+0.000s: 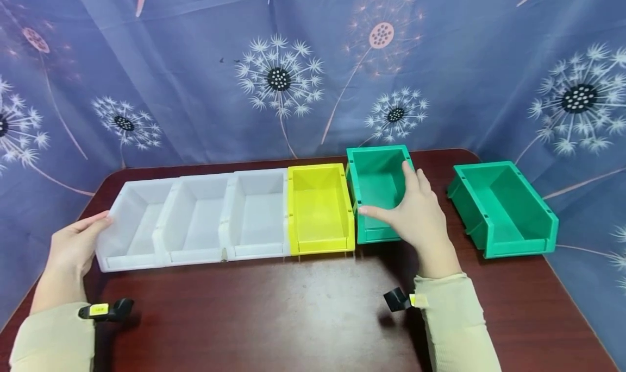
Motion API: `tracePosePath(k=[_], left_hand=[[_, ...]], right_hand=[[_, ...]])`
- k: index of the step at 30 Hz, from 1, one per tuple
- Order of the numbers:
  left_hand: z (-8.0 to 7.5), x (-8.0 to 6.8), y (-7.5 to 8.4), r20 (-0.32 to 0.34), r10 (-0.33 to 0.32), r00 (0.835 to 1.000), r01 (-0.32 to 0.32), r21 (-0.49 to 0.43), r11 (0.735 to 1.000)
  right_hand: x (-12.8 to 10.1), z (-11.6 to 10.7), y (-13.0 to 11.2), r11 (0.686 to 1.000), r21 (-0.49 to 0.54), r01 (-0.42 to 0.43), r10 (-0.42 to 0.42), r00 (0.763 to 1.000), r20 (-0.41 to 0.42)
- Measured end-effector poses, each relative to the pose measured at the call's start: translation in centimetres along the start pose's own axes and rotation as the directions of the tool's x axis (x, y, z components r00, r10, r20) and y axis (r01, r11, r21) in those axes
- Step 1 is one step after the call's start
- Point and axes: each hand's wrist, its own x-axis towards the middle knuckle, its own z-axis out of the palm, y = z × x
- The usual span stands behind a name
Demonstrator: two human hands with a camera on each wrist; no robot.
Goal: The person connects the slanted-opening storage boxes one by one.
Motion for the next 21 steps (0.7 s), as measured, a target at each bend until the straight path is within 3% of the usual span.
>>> tracePosePath(k=[7, 11, 16, 21], left_hand=[[0.0, 0.1, 0.1, 0.005, 0.054, 0.999, -0.054, 0.091, 0.994], [0.2, 0.1, 0.3, 0.020, 0.067, 0.998, -0.069, 0.113, 0.991], [-0.1, 0.2, 0.3, 0.026, 0.089, 0.996, -0.092, 0.131, 0.987], [-0.4, -0.1, 0.1, 0.036, 0.101, 0.994, -0.105, 0.136, 0.985]], right_hand=[[-0.1, -0.1, -0.4, 0.998, -0.069, 0.002, 0.001, 0.999, 0.042], [0.7, -1.2, -0.7, 0.983, -0.150, 0.101, -0.090, 0.992, 0.083], [2.9, -2.7, -2.1, 0.929, -0.224, 0.295, -0.242, 0.941, 0.236], [5.0, -3.5, -3.7, 0.894, -0.242, 0.378, -0.267, 0.881, 0.389]])
